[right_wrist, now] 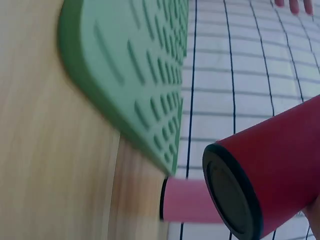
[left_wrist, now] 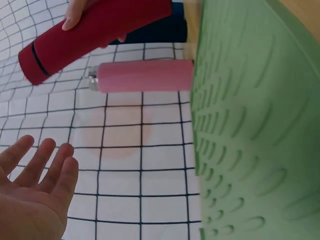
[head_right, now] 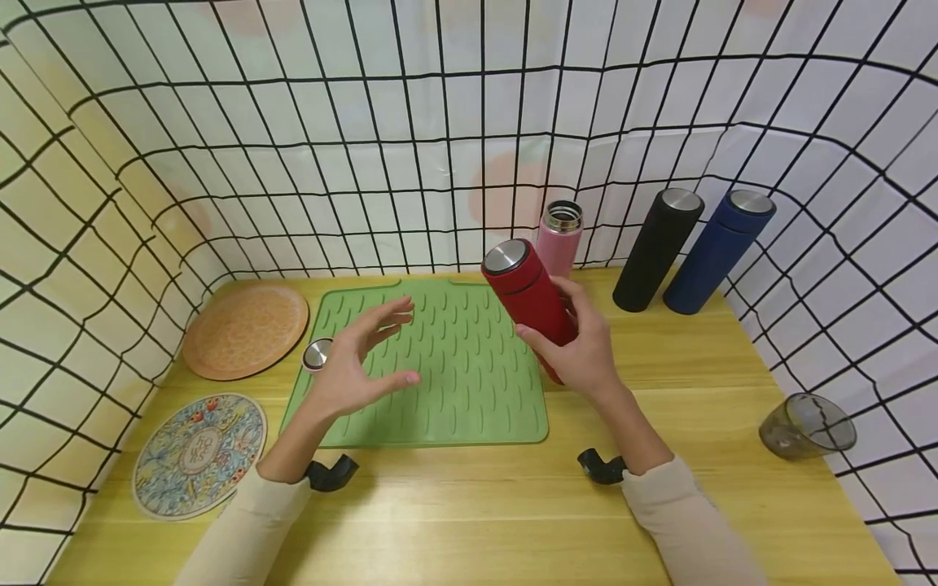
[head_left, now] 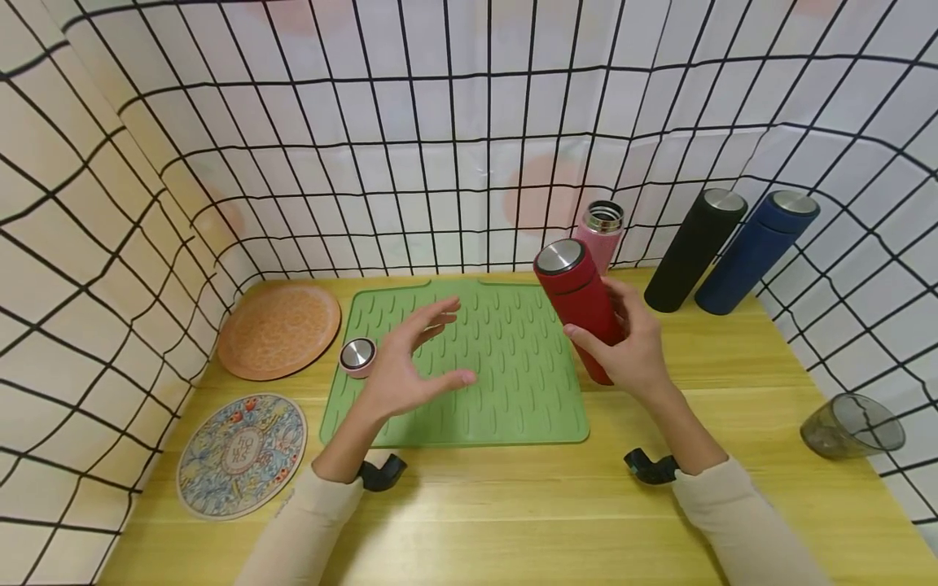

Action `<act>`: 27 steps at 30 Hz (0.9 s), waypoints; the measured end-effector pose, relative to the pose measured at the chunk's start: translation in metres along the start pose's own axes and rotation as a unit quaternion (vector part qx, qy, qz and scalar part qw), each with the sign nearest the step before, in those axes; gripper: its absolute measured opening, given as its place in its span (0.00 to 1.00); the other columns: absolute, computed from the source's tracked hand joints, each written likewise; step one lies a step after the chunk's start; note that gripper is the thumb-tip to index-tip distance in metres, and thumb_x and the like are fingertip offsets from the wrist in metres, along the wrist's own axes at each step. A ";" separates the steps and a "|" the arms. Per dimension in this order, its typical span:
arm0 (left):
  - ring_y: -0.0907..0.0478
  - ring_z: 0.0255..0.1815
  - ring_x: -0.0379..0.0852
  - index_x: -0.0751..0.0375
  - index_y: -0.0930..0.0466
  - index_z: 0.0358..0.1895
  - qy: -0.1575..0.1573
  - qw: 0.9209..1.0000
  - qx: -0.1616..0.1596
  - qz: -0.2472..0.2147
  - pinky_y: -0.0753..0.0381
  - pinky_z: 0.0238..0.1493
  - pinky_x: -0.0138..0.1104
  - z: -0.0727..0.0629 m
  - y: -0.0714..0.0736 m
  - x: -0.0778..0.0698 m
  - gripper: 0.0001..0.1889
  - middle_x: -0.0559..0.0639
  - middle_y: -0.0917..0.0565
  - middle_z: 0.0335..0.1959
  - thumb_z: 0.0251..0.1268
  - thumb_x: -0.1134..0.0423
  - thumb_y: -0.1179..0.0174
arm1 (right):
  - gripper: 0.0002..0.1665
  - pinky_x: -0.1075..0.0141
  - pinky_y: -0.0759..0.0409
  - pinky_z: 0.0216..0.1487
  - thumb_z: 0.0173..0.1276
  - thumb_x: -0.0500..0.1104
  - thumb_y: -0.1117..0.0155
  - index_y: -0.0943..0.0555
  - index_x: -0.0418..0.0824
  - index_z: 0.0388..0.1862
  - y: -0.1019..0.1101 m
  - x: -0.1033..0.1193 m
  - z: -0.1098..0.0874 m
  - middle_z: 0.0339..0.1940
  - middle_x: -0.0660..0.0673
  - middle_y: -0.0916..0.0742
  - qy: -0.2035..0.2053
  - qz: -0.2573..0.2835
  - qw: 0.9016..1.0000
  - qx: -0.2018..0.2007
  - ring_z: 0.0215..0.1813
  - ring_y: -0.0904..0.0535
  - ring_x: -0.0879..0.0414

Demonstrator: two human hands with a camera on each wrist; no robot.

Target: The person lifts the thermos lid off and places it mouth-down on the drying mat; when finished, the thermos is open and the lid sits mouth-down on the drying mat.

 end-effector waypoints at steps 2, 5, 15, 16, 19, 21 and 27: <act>0.26 0.72 0.47 0.43 0.34 0.78 -0.008 1.000 0.002 -0.008 0.27 0.74 0.44 0.001 -0.001 -0.004 0.52 0.45 0.26 0.73 0.45 0.65 0.17 | 0.46 0.77 0.21 0.57 0.61 0.36 0.22 0.31 0.54 0.76 -0.007 0.004 -0.002 0.64 0.45 0.17 0.002 -0.005 1.000 0.019 0.60 0.22 0.62; 0.27 0.72 0.48 0.45 0.36 0.79 -0.017 1.000 0.004 -0.022 0.27 0.75 0.43 0.004 -0.003 -0.010 0.53 0.47 0.27 0.74 0.46 0.67 0.17 | 0.46 0.76 0.20 0.55 0.59 0.36 0.21 0.29 0.52 0.75 -0.017 0.010 -0.003 0.63 0.45 0.16 0.013 -0.011 0.999 0.047 0.59 0.21 0.58; 0.30 0.75 0.49 0.47 0.36 0.79 -0.061 0.995 0.020 -0.071 0.28 0.75 0.46 0.016 -0.010 -0.027 0.48 0.47 0.30 0.76 0.56 0.37 0.27 | 0.44 0.64 0.13 0.48 0.55 0.38 0.18 0.24 0.50 0.71 -0.043 0.030 -0.004 0.59 0.47 0.14 0.059 0.005 0.987 0.151 0.53 0.17 0.53; 0.31 0.75 0.49 0.48 0.37 0.79 -0.067 0.995 0.024 -0.073 0.27 0.75 0.45 0.016 -0.011 -0.028 0.48 0.47 0.30 0.76 0.58 0.37 0.28 | 0.44 0.63 0.13 0.48 0.54 0.38 0.18 0.24 0.49 0.71 -0.045 0.031 -0.004 0.59 0.47 0.14 0.068 0.011 0.985 0.160 0.53 0.17 0.53; 0.31 0.74 0.50 0.50 0.38 0.80 -0.082 0.993 0.041 -0.077 0.25 0.73 0.44 0.017 -0.014 -0.031 0.47 0.48 0.31 0.76 0.61 0.37 0.30 | 0.44 0.62 0.13 0.50 0.51 0.37 0.17 0.22 0.49 0.69 -0.048 0.035 -0.001 0.58 0.49 0.14 0.089 0.026 0.978 0.186 0.54 0.17 0.54; 0.31 0.74 0.51 0.52 0.38 0.80 -0.092 0.991 0.053 -0.084 0.24 0.72 0.43 0.016 -0.015 -0.033 0.46 0.50 0.31 0.76 0.63 0.40 0.30 | 0.44 0.61 0.13 0.51 0.51 0.37 0.17 0.22 0.49 0.69 -0.049 0.038 0.000 0.58 0.50 0.13 0.097 0.035 0.974 0.203 0.55 0.17 0.54; 0.29 0.72 0.55 0.63 0.35 0.77 -0.135 0.980 0.073 -0.127 0.22 0.70 0.42 0.015 -0.013 -0.039 0.38 0.63 0.27 0.71 0.66 0.62 0.30 | 0.42 0.59 0.12 0.50 0.53 0.39 0.18 0.22 0.50 0.69 -0.051 0.044 0.003 0.57 0.51 0.13 0.088 0.066 0.956 0.273 0.56 0.18 0.54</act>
Point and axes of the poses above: each hand's wrist, its own z-axis towards the middle knuckle, its own y-axis out of the back of the hand, x = y × z, the point moved 4 cm from there along z, towards the middle knuckle
